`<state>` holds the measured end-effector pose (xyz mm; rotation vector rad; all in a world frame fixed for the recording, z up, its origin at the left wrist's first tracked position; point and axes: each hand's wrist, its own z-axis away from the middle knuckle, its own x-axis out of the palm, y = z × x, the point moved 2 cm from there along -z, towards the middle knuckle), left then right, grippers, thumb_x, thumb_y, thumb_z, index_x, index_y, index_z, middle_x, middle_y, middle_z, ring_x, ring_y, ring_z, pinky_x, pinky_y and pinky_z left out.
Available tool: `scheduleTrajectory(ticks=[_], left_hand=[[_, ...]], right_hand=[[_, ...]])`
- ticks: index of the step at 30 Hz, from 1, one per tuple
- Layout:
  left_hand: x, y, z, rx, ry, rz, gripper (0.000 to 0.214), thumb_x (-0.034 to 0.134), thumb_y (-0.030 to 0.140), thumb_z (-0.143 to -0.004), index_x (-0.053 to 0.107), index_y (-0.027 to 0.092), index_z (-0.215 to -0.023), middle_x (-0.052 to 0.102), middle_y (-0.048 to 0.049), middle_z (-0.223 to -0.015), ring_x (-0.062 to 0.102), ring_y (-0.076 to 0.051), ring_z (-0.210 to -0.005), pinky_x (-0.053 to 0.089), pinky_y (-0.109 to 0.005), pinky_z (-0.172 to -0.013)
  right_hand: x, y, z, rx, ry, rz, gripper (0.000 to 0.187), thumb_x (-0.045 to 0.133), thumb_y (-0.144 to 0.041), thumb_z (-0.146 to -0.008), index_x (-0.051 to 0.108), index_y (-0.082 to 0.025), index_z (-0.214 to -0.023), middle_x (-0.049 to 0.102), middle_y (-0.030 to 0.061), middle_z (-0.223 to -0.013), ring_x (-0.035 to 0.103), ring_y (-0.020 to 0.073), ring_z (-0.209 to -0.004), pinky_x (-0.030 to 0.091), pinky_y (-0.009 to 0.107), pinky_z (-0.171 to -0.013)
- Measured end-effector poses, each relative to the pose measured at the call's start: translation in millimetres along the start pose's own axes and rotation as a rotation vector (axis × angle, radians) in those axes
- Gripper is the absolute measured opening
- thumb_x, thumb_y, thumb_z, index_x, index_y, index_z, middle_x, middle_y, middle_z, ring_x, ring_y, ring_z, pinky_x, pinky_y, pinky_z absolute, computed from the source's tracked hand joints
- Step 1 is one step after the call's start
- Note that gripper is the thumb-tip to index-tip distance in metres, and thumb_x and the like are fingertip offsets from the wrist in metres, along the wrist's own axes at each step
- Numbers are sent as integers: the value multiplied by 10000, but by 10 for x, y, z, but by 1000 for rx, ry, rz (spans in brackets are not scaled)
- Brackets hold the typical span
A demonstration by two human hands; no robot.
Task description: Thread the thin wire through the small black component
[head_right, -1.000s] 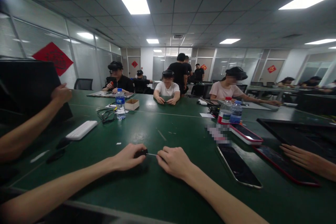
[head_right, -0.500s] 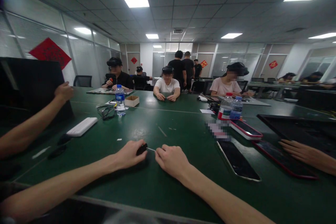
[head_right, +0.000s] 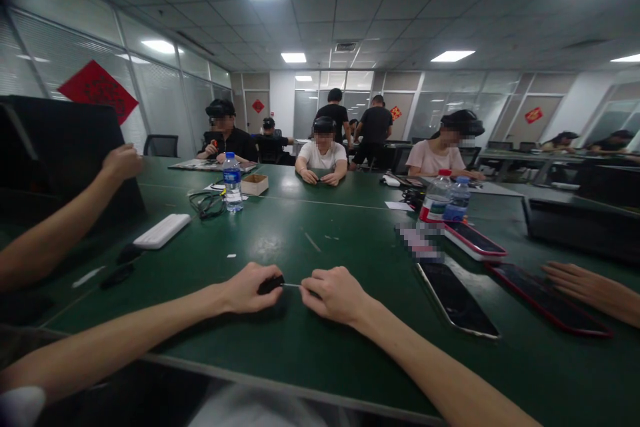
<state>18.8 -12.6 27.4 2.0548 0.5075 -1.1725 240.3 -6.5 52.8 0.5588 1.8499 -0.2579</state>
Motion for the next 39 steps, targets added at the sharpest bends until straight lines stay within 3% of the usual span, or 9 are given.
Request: scheduleTrajectory(ticks=[17,26,33,39], left_hand=[[22,-5,14,112,-9,59,203,573,286,-850,649,141,-971,654,-2,-695,553,-103,-554,384,-193,-534],[-11,-15,-7,143,-93,110,229,612,325,-841,630,149,-987,635,6,-713,555,-104,-582,392,-189,-549],[-7,-49,-59,4,-11,77,287,599,321,-858,559,178,-1104,624,30,-718,576,-120,-592,389,-207,-554],[-5,-42,-76,-38,14,-11,223,587,330,-872,573,180,-1037,641,14,-717,601,-137,-599,391,-221,-558]], right_hand=[[65,94,23,-73,81,-164,285,494,-275,-946,738,-164,-847,643,24,-678,536,99,-541,359,212,-523],[59,123,17,-52,18,-242,287,500,-278,-936,737,-159,-828,661,28,-704,551,100,-564,376,206,-545],[-33,92,-12,45,-95,-34,297,469,-290,-960,736,-177,-894,672,35,-756,558,110,-594,342,223,-551],[-60,8,-30,102,-120,100,329,437,-298,-987,714,-173,-859,674,41,-779,549,113,-591,323,239,-549]])
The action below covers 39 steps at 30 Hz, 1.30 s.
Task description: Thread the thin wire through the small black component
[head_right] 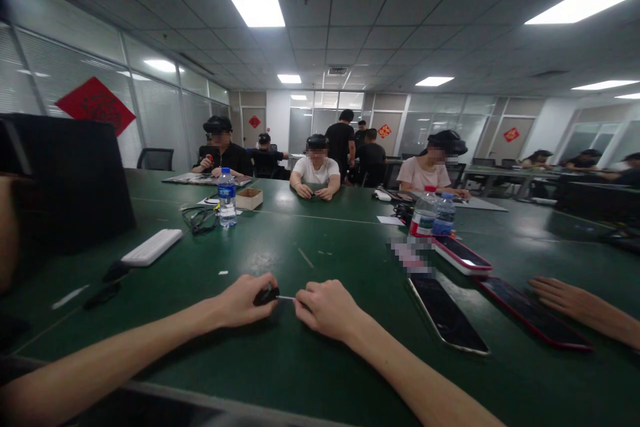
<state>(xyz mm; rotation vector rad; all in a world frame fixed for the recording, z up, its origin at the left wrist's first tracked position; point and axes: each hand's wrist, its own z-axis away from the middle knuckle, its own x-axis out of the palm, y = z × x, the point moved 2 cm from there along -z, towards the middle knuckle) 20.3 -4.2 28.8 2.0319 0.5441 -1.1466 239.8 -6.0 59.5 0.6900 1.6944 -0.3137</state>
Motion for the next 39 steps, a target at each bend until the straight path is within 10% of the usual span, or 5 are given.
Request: scheduleTrajectory(ticks=[39], left_hand=[[48,-250,-59,117,-35,-38,314,632,324,-916,700,230,-1208,649,-74,-1092,638,-186,-945,503,-292,-878]], right_hand=[[45,141,-21,47,-145,-111,322,457,-311,-969,754,-190,-948,717,57,-832,629,156,-703,408,241,-650]])
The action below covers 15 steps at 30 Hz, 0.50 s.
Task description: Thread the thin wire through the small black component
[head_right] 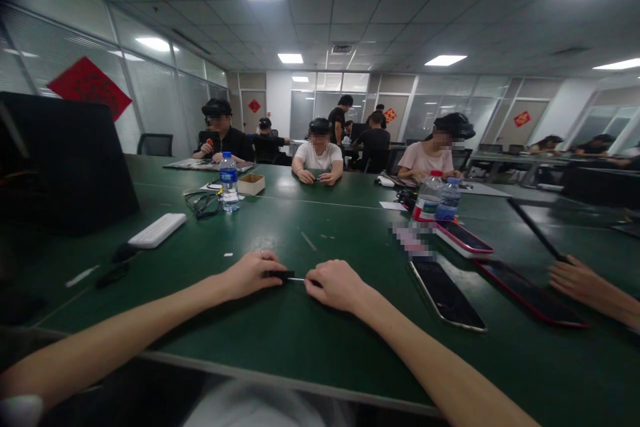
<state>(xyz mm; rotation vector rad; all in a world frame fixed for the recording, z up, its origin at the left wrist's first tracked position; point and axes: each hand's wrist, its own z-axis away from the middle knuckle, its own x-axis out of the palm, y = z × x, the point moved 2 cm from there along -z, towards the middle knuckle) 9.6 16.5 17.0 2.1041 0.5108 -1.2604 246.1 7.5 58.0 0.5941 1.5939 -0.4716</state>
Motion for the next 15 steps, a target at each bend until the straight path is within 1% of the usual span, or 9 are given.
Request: scheduleTrajectory(ticks=[4,9,15], left_hand=[[-15,35,-3,-9,-22,-1,309,622,291,-918,681,230,-1215,641,-72,-1142,638,-191,-977,496,-305,-909],[-13,49,-21,-33,-8,-31,258,614,261,-908,689,225,-1152,655,-68,-1131,631,-204,-1013,494,-311,-900],[-13,61,-34,-48,18,-64,253,581,260,-905,685,205,-1129,673,-72,-1102,651,-185,-932,508,-277,-842]], right_hand=[[4,-6,-7,5,9,-3,316,461,-310,-971,752,-192,-936,713,55,-829,629,155,-710,407,244,-656],[-35,-25,2,9,4,-5,320,457,-309,-973,744,-180,-913,709,59,-822,627,154,-702,417,244,-661],[-64,-35,11,7,4,-23,337,444,-319,-980,738,-181,-888,697,52,-790,609,145,-667,429,242,-666]])
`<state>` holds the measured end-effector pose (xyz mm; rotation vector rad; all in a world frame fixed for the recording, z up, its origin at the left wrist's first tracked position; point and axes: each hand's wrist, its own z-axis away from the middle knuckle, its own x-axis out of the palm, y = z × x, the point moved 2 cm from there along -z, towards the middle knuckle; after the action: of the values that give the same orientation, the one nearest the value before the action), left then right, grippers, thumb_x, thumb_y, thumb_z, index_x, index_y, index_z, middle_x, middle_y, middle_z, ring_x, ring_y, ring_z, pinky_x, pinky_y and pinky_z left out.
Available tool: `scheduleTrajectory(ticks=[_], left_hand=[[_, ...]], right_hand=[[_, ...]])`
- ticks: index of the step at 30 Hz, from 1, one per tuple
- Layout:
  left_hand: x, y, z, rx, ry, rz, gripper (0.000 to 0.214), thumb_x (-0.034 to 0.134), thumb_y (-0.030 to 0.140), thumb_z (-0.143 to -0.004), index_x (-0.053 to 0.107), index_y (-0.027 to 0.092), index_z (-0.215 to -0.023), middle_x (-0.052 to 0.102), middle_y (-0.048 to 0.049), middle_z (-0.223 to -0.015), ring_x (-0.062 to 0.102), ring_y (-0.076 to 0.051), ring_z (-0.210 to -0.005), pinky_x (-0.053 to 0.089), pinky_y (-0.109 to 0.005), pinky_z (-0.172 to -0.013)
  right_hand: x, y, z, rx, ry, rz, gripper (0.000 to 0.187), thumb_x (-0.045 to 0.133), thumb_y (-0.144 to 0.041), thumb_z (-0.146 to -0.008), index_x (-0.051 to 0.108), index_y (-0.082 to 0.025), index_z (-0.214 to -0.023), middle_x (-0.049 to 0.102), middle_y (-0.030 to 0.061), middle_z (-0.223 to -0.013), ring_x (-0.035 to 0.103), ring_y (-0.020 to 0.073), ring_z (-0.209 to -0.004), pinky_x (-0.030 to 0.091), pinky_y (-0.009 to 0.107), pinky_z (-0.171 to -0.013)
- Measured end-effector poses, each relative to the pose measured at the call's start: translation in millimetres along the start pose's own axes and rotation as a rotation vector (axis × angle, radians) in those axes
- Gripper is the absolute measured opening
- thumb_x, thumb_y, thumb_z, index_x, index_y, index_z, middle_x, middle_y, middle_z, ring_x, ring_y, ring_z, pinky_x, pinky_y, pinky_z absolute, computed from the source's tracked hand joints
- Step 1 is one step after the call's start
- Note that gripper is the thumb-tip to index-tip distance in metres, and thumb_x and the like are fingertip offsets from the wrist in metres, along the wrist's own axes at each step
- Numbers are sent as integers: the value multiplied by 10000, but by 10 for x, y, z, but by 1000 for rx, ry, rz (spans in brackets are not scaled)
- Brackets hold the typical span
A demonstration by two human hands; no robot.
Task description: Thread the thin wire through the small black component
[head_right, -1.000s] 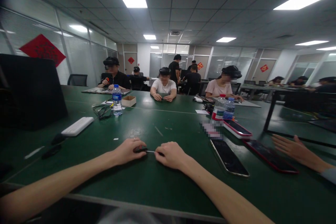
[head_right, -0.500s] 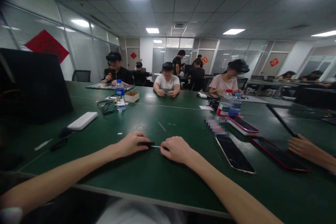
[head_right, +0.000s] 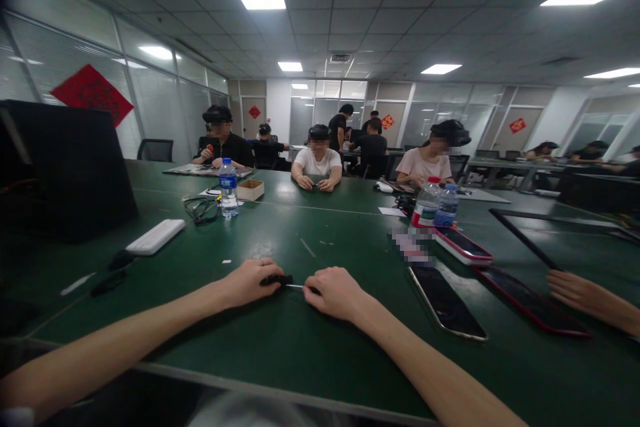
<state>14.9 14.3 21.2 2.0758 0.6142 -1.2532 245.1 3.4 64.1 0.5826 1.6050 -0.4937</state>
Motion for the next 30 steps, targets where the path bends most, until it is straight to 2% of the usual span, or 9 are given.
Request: scheduleTrajectory(ticks=[5,9,17,23,30], left_hand=[[-31,-9,6,-10,24,-41,236,574,274,-898,692,206,-1090,714,-55,-995,668,-179,-846,509,-270,-785],[-26,9,12,17,11,-34,271,568,283,-900,664,197,-1139,730,-44,-949,679,-185,-815,511,-275,-762],[-33,67,17,69,-2,-13,234,574,231,-883,695,192,-1079,722,-59,-993,680,-187,-847,508,-276,-799],[-67,89,27,57,-20,-8,242,579,301,-912,686,195,-1102,705,-65,-1016,668,-196,-888,501,-283,-799],[-33,78,30,59,1,22,236,590,298,-911,686,201,-1103,697,-59,-1042,661,-190,-909,499,-279,-816]], right_hand=[[31,24,6,3,20,0,323,451,-321,-978,732,-177,-911,699,51,-803,619,145,-683,432,244,-680],[47,57,1,27,53,-3,339,438,-331,-989,738,-176,-957,699,54,-812,624,148,-688,426,246,-665],[9,48,-2,34,40,4,336,447,-328,-984,743,-174,-944,698,58,-808,622,148,-684,422,247,-662],[1,63,5,15,29,12,325,452,-310,-977,733,-172,-890,687,44,-760,602,139,-645,395,241,-628],[-64,45,23,7,1,21,311,465,-304,-959,740,-178,-888,696,52,-784,613,148,-664,405,242,-635]])
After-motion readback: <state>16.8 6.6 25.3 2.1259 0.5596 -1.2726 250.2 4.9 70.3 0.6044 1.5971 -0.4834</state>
